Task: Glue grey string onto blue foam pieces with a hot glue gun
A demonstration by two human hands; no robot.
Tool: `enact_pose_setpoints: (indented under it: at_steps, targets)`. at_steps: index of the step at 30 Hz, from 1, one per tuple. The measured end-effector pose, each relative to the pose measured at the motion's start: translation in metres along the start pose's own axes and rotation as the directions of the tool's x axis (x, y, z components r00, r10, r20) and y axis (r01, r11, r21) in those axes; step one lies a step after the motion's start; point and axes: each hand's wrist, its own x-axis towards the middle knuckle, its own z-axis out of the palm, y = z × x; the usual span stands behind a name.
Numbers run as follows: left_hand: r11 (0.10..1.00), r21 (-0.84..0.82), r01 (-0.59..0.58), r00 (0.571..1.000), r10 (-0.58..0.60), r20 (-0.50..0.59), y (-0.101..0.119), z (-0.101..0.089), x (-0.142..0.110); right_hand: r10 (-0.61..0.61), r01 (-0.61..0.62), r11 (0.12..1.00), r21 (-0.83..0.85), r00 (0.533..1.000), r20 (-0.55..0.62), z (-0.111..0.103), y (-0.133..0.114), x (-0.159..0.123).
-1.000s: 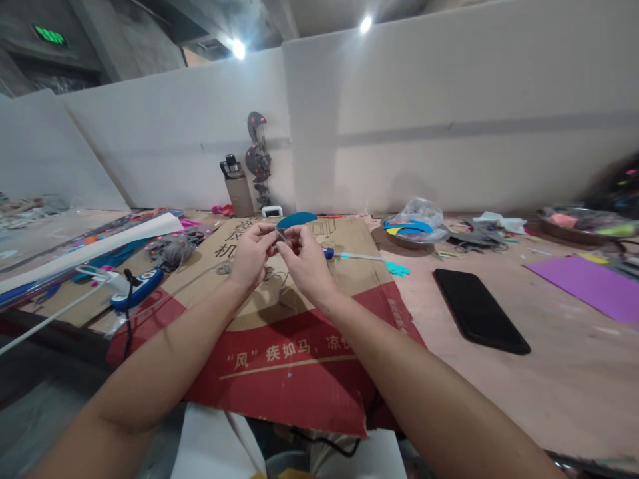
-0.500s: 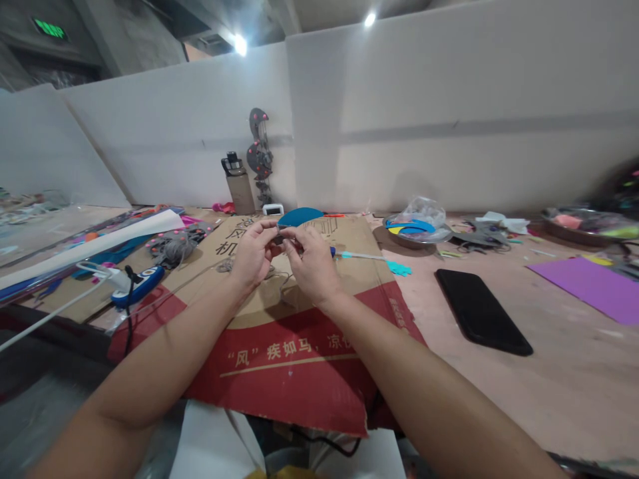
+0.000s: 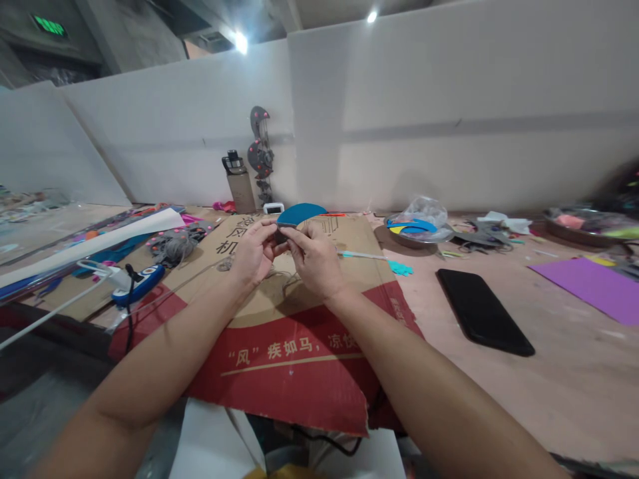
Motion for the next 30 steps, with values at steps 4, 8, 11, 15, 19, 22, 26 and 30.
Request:
enact_pose_setpoints:
  at_steps: [4, 8, 11, 15, 19, 22, 26, 30]
  targets:
    - [1.0, 0.005, 0.007, 1.0, -0.007, -0.001, 0.0008, -0.0002, -0.0003, -0.019, 0.02, 0.999, 0.031, 0.999, -0.025, -0.0017, 0.0008, 0.0021]
    - [1.0, 0.009, 0.005, 1.0, -0.005, 0.027, 0.0006, -0.0001, -0.0009, 0.02, -0.015, 0.996, 0.088, 0.998, -0.055, -0.0044, -0.002, 0.0044]
    - [1.0, 0.007, 0.006, 0.999, -0.006, 0.039, 0.0006, 0.0004, -0.0017, 0.047, -0.039, 0.992, 0.121, 0.997, -0.067, -0.006, -0.004, 0.0054]
    - [1.0, 0.009, 0.004, 0.999, -0.004, 0.045, 0.0007, 0.0003, -0.0019, 0.067, -0.057, 0.988, 0.143, 0.995, -0.068, -0.0064, -0.0043, 0.0058]
    - [1.0, 0.023, 0.002, 0.999, -0.003, 0.048, 0.0008, -0.0006, -0.001, 0.071, -0.061, 0.987, 0.149, 0.995, -0.064, -0.0059, -0.0035, 0.0057]
    - [1.0, 0.023, 0.003, 0.999, -0.004, 0.041, 0.0012, -0.0005, -0.0008, 0.078, -0.068, 0.986, 0.155, 0.995, -0.062, -0.0059, -0.0035, 0.0054]
    - [1.0, 0.013, -0.002, 0.999, 0.002, 0.043, 0.0013, 0.0002, -0.0014, 0.086, -0.076, 0.985, 0.152, 0.995, -0.055, -0.0066, -0.0039, 0.0051]
    - [1.0, 0.022, -0.015, 1.0, 0.015, 0.027, 0.0011, 0.0006, -0.0019, 0.096, -0.088, 0.985, 0.15, 0.995, -0.042, -0.0076, -0.0059, 0.0046]
